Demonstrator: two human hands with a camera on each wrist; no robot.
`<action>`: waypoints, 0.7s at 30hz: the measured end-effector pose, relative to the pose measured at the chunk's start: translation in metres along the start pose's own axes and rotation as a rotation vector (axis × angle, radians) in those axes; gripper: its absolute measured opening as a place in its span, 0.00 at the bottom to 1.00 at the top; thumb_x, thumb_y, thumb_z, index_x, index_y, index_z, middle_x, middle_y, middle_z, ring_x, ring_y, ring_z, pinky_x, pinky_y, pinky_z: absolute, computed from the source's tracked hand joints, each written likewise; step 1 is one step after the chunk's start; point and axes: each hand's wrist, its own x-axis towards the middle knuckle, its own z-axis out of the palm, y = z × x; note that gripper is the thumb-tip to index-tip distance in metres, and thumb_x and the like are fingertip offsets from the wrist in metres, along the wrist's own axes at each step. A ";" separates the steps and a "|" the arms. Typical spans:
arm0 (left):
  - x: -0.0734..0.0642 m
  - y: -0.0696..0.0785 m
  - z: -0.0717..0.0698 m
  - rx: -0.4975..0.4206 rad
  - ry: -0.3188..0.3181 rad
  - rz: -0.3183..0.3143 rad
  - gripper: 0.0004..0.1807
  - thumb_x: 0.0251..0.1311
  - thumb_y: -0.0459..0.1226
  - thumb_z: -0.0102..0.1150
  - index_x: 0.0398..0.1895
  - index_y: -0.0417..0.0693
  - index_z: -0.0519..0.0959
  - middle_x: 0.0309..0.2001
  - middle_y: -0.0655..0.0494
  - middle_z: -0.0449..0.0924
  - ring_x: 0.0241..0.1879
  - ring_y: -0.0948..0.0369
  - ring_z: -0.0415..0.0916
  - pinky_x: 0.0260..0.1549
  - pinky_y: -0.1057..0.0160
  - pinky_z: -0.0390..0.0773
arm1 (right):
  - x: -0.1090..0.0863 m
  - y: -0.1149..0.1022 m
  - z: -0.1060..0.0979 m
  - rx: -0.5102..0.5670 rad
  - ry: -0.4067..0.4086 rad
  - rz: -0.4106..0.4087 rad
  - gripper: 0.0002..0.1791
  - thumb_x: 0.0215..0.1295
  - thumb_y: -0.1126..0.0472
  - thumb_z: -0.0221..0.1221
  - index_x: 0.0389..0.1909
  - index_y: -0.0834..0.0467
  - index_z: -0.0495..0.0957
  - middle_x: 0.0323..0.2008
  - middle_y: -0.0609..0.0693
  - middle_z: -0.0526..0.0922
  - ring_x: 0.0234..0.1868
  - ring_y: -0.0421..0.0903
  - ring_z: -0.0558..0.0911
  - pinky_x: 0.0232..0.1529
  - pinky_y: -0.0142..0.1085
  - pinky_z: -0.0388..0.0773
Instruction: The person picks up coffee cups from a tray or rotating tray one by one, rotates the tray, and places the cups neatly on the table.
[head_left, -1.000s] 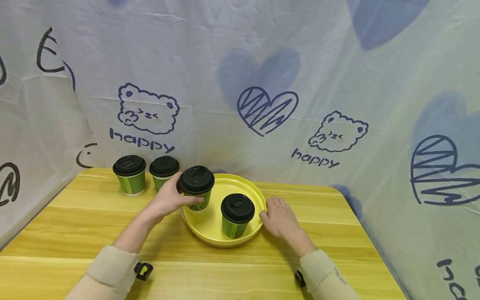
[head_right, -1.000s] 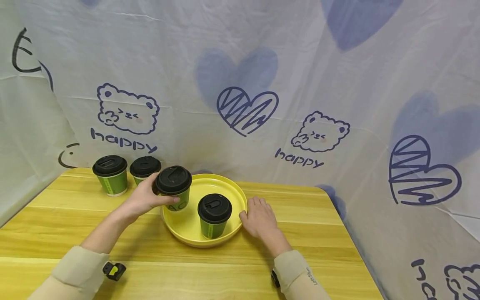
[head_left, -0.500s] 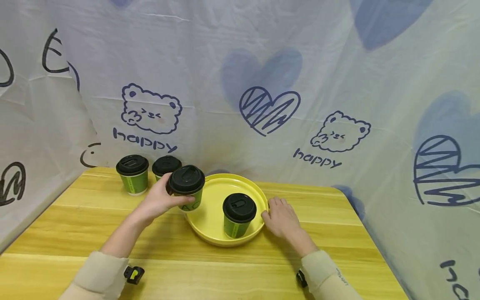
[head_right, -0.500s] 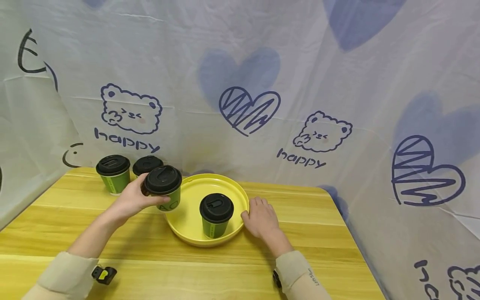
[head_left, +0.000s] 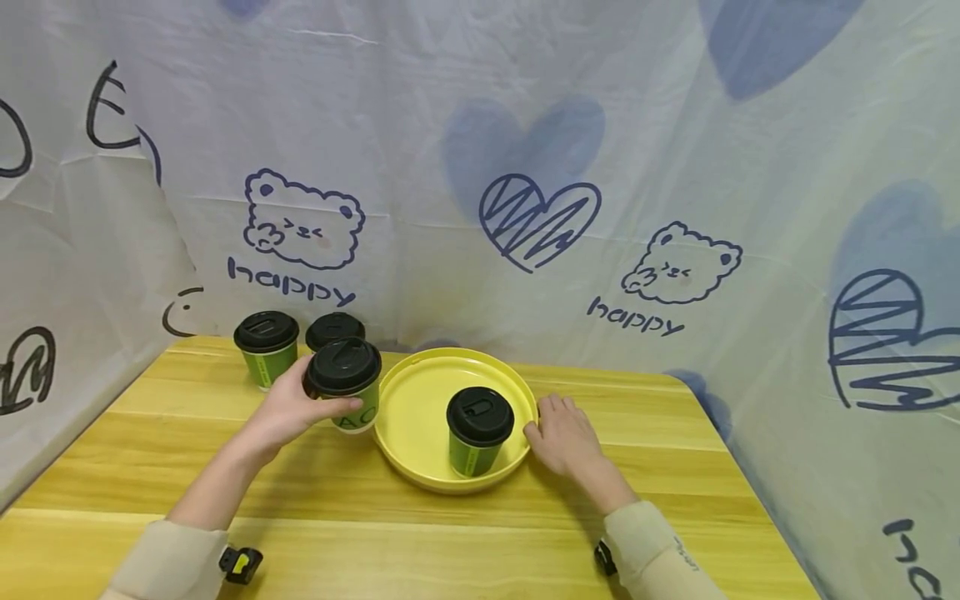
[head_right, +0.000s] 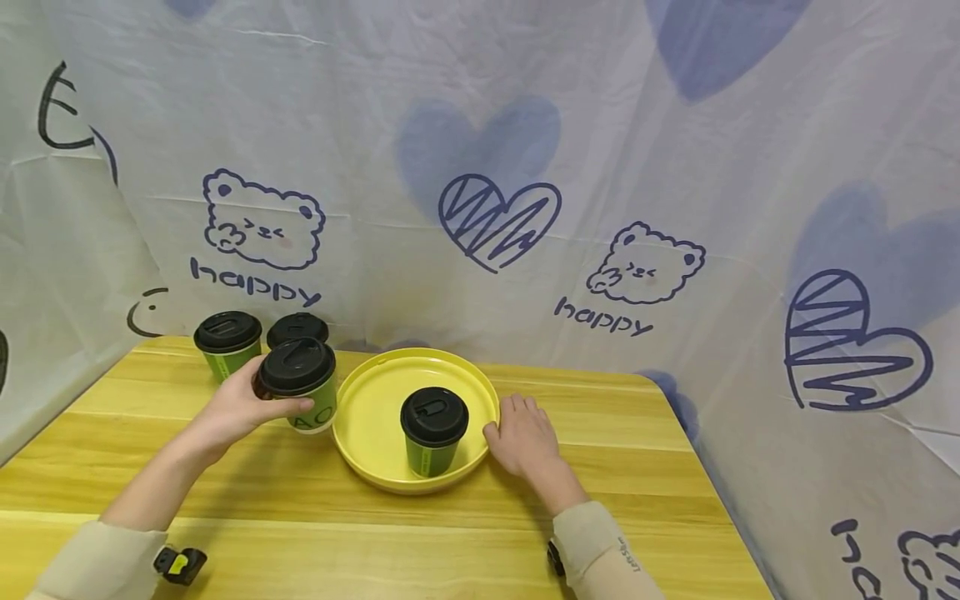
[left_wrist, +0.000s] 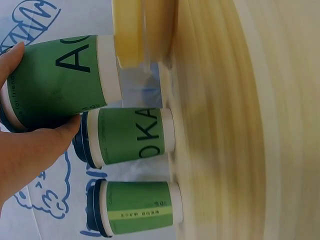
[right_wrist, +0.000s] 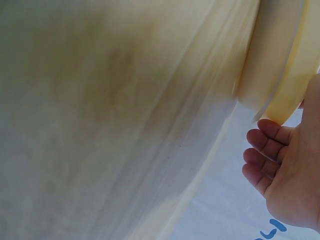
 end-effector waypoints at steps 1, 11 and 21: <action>-0.001 -0.001 -0.001 -0.005 -0.001 -0.004 0.49 0.56 0.39 0.78 0.75 0.34 0.60 0.70 0.34 0.69 0.71 0.39 0.65 0.70 0.40 0.64 | 0.000 0.000 0.000 0.000 -0.001 0.000 0.16 0.74 0.53 0.50 0.48 0.62 0.75 0.44 0.54 0.75 0.44 0.54 0.71 0.48 0.48 0.72; -0.011 -0.012 -0.020 0.028 0.029 -0.037 0.49 0.57 0.40 0.77 0.75 0.31 0.58 0.69 0.31 0.68 0.67 0.40 0.67 0.67 0.41 0.66 | -0.001 -0.004 -0.002 0.005 -0.008 0.009 0.17 0.73 0.53 0.50 0.49 0.63 0.75 0.45 0.55 0.75 0.45 0.54 0.71 0.49 0.49 0.72; -0.018 -0.023 -0.044 0.100 0.045 -0.041 0.46 0.59 0.41 0.77 0.73 0.32 0.62 0.66 0.34 0.72 0.61 0.48 0.71 0.59 0.52 0.70 | -0.001 -0.005 -0.004 0.006 -0.012 0.018 0.18 0.73 0.53 0.50 0.50 0.64 0.75 0.45 0.55 0.75 0.45 0.54 0.71 0.49 0.49 0.72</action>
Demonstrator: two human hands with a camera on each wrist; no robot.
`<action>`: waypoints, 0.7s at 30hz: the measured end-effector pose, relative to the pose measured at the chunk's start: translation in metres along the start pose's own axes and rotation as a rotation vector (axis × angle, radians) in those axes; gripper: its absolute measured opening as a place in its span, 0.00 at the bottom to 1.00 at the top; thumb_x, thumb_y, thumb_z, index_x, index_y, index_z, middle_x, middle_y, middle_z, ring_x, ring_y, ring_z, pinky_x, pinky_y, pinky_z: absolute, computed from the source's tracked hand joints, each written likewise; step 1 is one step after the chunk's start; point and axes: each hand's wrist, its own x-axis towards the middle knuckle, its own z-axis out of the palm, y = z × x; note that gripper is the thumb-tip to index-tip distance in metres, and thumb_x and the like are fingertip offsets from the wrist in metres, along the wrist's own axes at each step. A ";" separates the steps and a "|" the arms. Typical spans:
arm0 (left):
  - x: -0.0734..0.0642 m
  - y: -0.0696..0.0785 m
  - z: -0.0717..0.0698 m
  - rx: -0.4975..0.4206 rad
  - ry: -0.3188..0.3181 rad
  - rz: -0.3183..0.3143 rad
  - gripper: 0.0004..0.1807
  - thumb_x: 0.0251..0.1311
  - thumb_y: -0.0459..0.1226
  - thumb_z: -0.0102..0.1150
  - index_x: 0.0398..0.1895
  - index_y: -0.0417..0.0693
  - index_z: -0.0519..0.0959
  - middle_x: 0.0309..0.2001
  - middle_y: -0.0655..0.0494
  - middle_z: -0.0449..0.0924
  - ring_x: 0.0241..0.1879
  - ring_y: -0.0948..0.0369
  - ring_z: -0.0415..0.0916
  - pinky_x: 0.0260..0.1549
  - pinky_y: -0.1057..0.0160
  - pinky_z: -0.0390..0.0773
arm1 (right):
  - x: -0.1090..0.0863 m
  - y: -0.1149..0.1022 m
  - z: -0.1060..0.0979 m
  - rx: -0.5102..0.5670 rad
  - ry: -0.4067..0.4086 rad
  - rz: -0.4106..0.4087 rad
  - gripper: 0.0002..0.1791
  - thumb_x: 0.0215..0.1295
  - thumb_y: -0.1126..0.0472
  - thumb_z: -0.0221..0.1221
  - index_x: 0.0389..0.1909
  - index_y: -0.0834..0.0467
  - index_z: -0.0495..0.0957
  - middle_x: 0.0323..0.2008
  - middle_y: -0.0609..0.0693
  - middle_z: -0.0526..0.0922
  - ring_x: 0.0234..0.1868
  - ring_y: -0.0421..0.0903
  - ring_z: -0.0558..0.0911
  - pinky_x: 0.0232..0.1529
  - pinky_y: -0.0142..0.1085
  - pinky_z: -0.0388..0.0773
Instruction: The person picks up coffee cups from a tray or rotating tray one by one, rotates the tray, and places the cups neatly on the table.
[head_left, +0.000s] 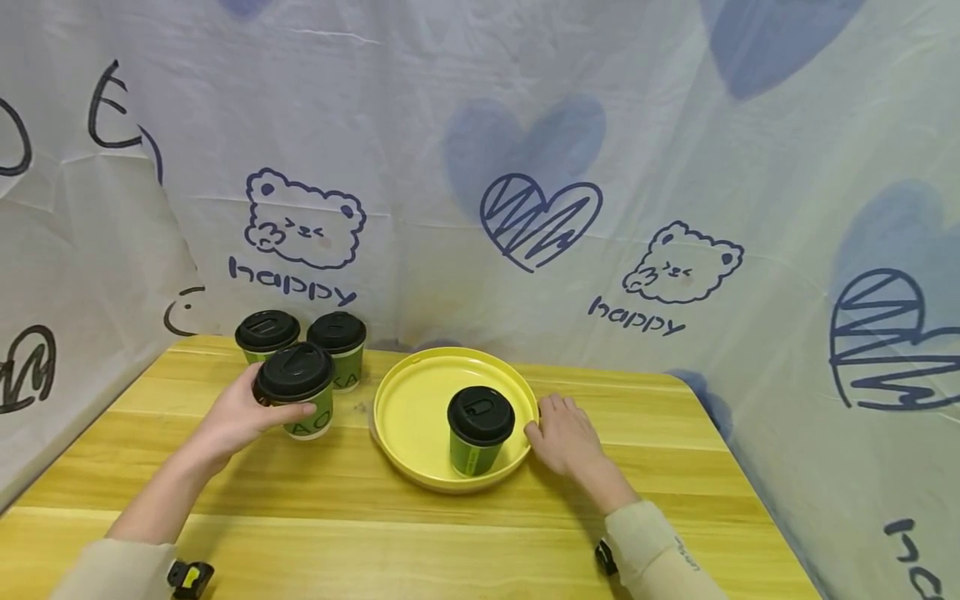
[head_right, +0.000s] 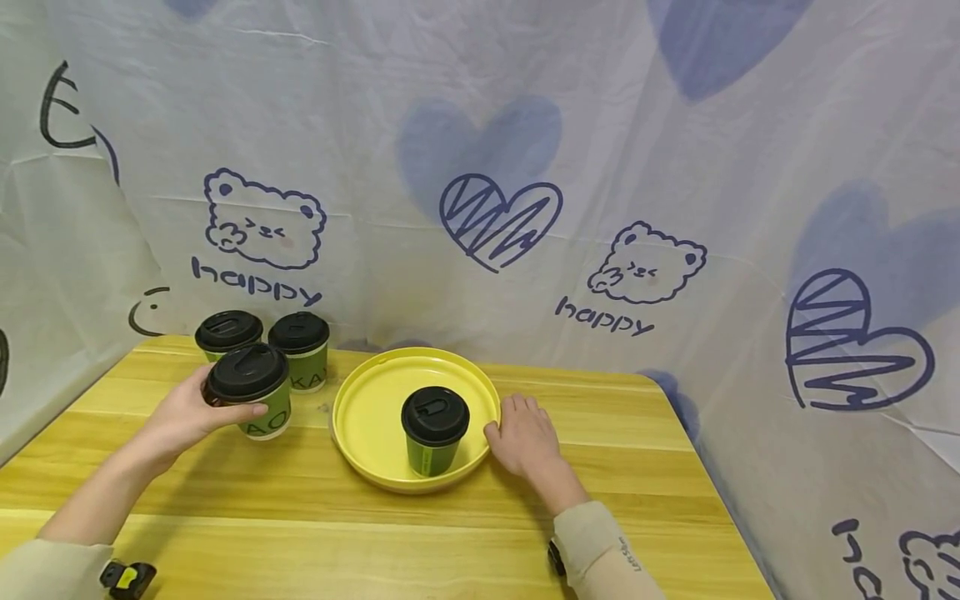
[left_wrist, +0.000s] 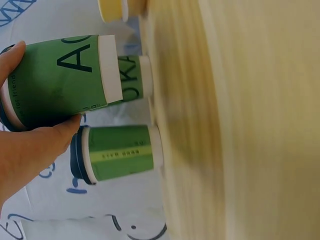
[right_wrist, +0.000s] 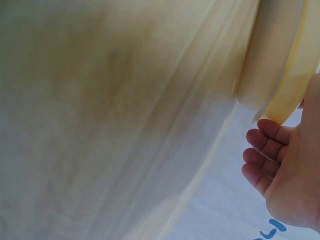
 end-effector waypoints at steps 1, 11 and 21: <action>-0.001 -0.002 -0.002 0.003 0.001 -0.006 0.46 0.59 0.41 0.77 0.73 0.32 0.61 0.66 0.34 0.72 0.62 0.46 0.71 0.59 0.51 0.70 | 0.000 0.000 0.000 -0.002 -0.003 0.001 0.18 0.73 0.53 0.50 0.50 0.64 0.75 0.45 0.55 0.75 0.46 0.54 0.71 0.49 0.49 0.72; -0.003 -0.018 -0.021 0.065 0.033 -0.023 0.41 0.57 0.41 0.78 0.67 0.31 0.67 0.58 0.40 0.80 0.47 0.68 0.75 0.48 0.69 0.74 | 0.002 0.001 -0.001 -0.015 -0.005 0.000 0.17 0.74 0.53 0.51 0.50 0.63 0.75 0.46 0.55 0.75 0.46 0.54 0.71 0.50 0.49 0.73; -0.002 -0.037 -0.039 0.144 0.067 -0.063 0.43 0.57 0.42 0.77 0.67 0.27 0.66 0.60 0.33 0.76 0.46 0.64 0.73 0.43 0.72 0.74 | 0.001 0.000 -0.001 -0.017 -0.015 0.002 0.18 0.75 0.52 0.51 0.50 0.63 0.75 0.46 0.55 0.75 0.46 0.55 0.71 0.50 0.50 0.73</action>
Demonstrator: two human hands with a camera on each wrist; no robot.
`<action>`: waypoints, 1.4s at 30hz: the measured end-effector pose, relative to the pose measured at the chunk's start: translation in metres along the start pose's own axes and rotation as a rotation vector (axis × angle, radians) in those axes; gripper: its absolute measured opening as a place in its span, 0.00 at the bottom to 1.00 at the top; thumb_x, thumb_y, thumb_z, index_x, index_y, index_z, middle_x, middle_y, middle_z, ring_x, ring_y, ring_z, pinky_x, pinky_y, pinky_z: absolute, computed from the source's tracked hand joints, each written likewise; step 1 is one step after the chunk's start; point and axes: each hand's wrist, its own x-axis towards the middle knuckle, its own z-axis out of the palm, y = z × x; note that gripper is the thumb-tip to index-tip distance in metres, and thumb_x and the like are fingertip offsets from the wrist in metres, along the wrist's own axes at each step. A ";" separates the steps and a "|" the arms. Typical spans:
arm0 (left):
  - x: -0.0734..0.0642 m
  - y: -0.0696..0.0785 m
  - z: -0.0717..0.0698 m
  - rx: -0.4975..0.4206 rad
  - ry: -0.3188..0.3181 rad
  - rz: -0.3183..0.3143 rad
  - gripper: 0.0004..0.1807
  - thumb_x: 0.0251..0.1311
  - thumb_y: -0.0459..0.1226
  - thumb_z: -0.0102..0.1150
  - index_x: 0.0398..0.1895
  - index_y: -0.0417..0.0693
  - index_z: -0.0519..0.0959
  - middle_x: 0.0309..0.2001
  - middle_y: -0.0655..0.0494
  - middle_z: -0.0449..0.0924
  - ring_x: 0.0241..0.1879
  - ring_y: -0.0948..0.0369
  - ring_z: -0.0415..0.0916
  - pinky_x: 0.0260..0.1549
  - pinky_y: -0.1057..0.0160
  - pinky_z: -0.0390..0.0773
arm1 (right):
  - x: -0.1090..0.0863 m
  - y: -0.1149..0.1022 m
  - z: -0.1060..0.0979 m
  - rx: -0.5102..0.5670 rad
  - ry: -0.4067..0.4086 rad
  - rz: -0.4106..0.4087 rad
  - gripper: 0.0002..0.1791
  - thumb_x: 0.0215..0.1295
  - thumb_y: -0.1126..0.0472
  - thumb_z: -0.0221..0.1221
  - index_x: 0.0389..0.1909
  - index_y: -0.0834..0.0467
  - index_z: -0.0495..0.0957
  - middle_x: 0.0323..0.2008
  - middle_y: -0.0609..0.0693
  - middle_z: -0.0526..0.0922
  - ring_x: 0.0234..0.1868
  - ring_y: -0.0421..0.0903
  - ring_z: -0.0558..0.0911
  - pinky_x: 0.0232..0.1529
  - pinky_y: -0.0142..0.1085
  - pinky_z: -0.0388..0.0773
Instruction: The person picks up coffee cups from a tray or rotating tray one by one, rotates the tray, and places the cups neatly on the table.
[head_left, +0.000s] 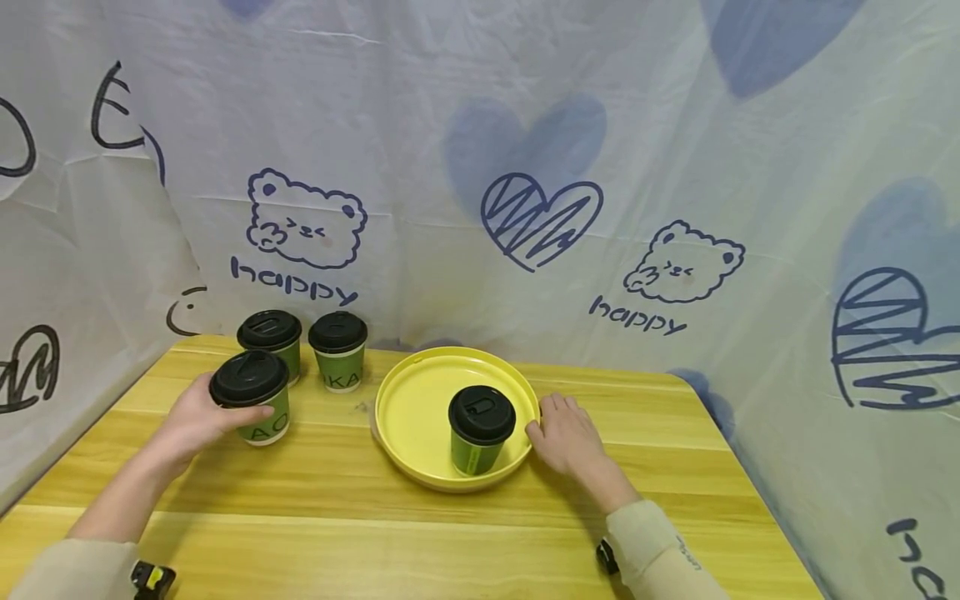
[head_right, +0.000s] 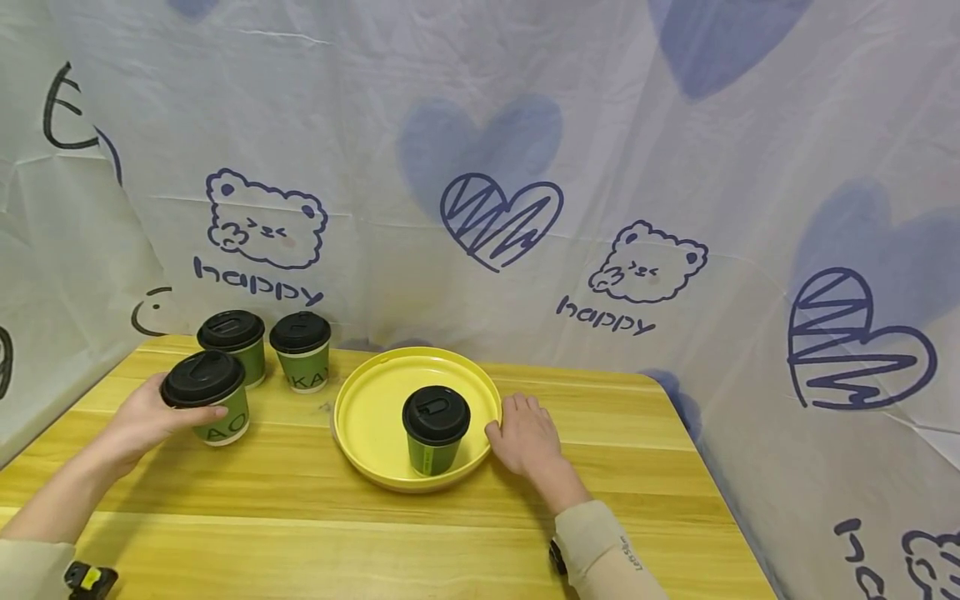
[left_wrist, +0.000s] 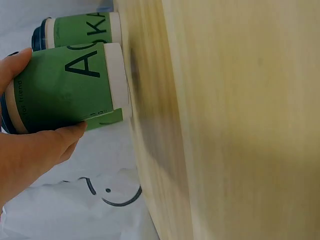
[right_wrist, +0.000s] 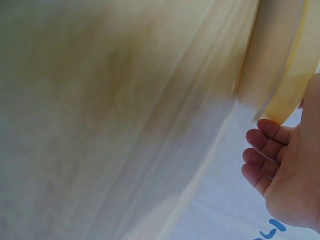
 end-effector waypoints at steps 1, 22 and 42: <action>0.000 -0.001 -0.001 0.001 0.003 -0.007 0.43 0.58 0.42 0.77 0.67 0.26 0.65 0.60 0.33 0.76 0.46 0.64 0.73 0.43 0.72 0.73 | 0.000 0.000 0.000 0.002 0.001 0.000 0.18 0.75 0.52 0.51 0.50 0.63 0.75 0.46 0.55 0.75 0.46 0.55 0.71 0.50 0.50 0.73; 0.006 -0.015 -0.013 0.004 0.022 -0.027 0.42 0.60 0.43 0.75 0.68 0.25 0.66 0.60 0.33 0.76 0.43 0.72 0.71 0.41 0.74 0.73 | 0.001 0.000 0.000 0.002 0.018 -0.004 0.18 0.73 0.53 0.50 0.49 0.63 0.75 0.44 0.55 0.75 0.45 0.55 0.71 0.48 0.50 0.73; 0.003 -0.017 -0.014 -0.034 -0.020 -0.071 0.48 0.62 0.46 0.73 0.73 0.23 0.60 0.67 0.25 0.69 0.58 0.50 0.74 0.59 0.52 0.73 | 0.000 0.000 0.002 -0.005 0.013 -0.002 0.18 0.74 0.53 0.51 0.50 0.64 0.75 0.44 0.55 0.75 0.46 0.55 0.71 0.50 0.50 0.73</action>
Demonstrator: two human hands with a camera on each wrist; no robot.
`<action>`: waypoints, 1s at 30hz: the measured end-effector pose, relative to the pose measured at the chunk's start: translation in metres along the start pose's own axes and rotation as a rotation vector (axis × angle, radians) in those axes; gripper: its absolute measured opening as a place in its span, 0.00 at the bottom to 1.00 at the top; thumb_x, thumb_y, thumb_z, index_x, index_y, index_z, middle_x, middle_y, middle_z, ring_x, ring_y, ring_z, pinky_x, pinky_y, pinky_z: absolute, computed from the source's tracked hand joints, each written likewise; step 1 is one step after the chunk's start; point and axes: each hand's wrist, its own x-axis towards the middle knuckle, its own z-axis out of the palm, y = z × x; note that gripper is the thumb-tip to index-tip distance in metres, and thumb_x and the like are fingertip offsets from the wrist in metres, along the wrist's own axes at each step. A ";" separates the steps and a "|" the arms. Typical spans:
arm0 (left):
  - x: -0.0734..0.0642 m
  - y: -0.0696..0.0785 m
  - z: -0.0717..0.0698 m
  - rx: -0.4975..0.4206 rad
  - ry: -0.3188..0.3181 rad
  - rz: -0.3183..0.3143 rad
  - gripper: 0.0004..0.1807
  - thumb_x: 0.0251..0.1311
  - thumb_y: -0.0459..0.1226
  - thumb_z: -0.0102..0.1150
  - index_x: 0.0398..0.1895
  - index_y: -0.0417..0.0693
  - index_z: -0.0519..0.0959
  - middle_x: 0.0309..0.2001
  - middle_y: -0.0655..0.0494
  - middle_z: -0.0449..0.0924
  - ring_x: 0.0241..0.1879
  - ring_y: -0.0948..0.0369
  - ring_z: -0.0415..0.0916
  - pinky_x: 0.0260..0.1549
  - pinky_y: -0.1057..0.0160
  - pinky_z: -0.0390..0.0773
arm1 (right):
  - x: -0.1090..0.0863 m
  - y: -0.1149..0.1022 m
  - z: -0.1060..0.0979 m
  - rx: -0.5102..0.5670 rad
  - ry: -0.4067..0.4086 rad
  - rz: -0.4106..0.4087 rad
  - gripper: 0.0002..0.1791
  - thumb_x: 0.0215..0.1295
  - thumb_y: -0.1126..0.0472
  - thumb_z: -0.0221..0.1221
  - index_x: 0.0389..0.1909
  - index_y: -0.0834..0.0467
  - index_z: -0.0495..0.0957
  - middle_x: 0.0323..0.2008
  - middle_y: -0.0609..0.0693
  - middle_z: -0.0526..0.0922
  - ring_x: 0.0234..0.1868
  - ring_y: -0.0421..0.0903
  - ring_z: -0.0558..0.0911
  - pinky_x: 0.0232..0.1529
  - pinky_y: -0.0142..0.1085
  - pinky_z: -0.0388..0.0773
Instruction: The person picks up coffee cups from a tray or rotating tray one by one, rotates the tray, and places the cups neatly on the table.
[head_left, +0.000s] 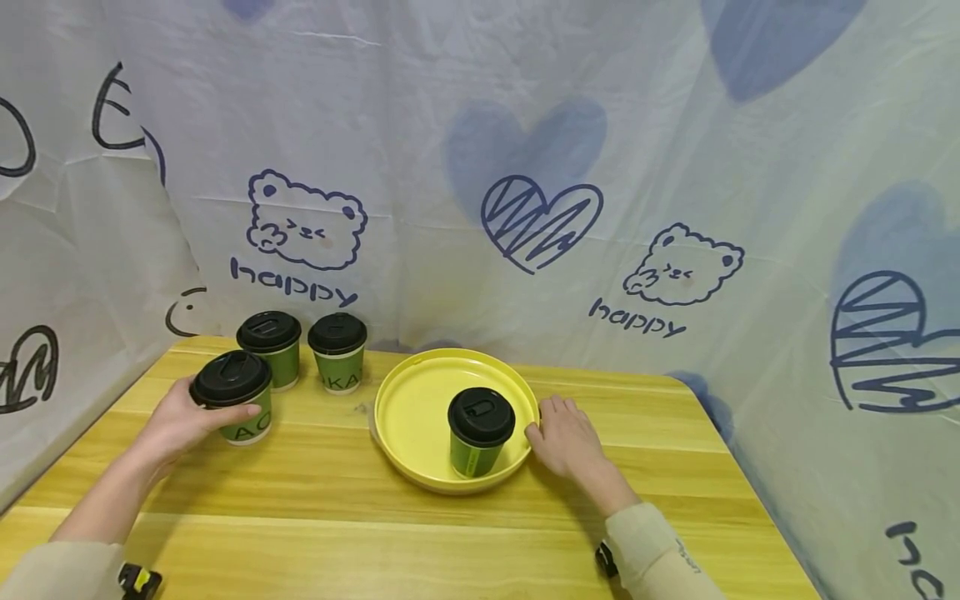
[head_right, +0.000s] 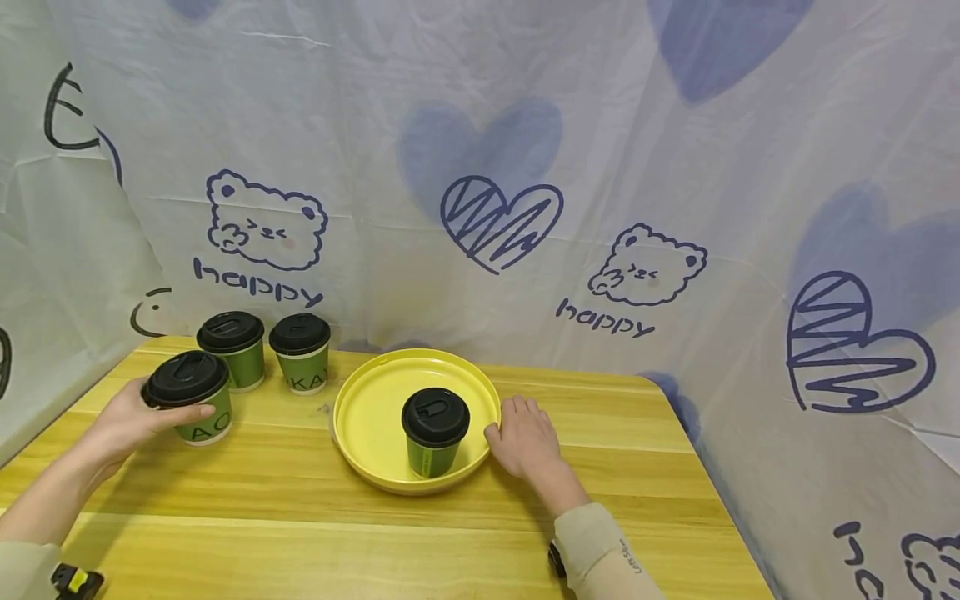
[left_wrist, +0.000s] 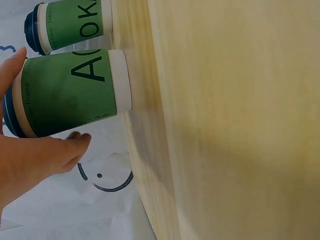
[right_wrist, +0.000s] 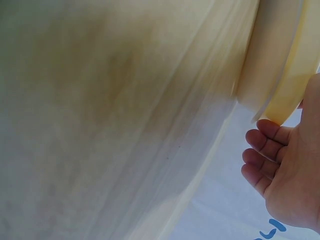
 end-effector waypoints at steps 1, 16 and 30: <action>-0.001 0.001 0.000 -0.021 -0.004 -0.011 0.51 0.63 0.46 0.73 0.74 0.22 0.56 0.69 0.23 0.64 0.63 0.42 0.70 0.63 0.44 0.70 | 0.000 0.000 0.000 0.000 0.001 -0.001 0.18 0.74 0.53 0.51 0.50 0.64 0.75 0.44 0.55 0.75 0.46 0.55 0.71 0.50 0.50 0.73; -0.025 0.028 0.008 0.082 0.225 0.072 0.69 0.58 0.46 0.77 0.80 0.27 0.31 0.76 0.15 0.32 0.74 0.21 0.38 0.69 0.23 0.46 | 0.000 0.001 0.001 0.000 0.001 0.002 0.16 0.74 0.53 0.51 0.48 0.63 0.75 0.43 0.54 0.75 0.44 0.54 0.71 0.49 0.49 0.73; -0.035 0.066 0.041 0.093 0.355 0.332 0.44 0.64 0.33 0.65 0.77 0.27 0.51 0.69 0.21 0.54 0.66 0.28 0.55 0.64 0.26 0.58 | 0.000 0.000 0.001 -0.001 -0.005 0.008 0.15 0.74 0.53 0.51 0.47 0.61 0.74 0.42 0.53 0.73 0.43 0.54 0.70 0.46 0.48 0.72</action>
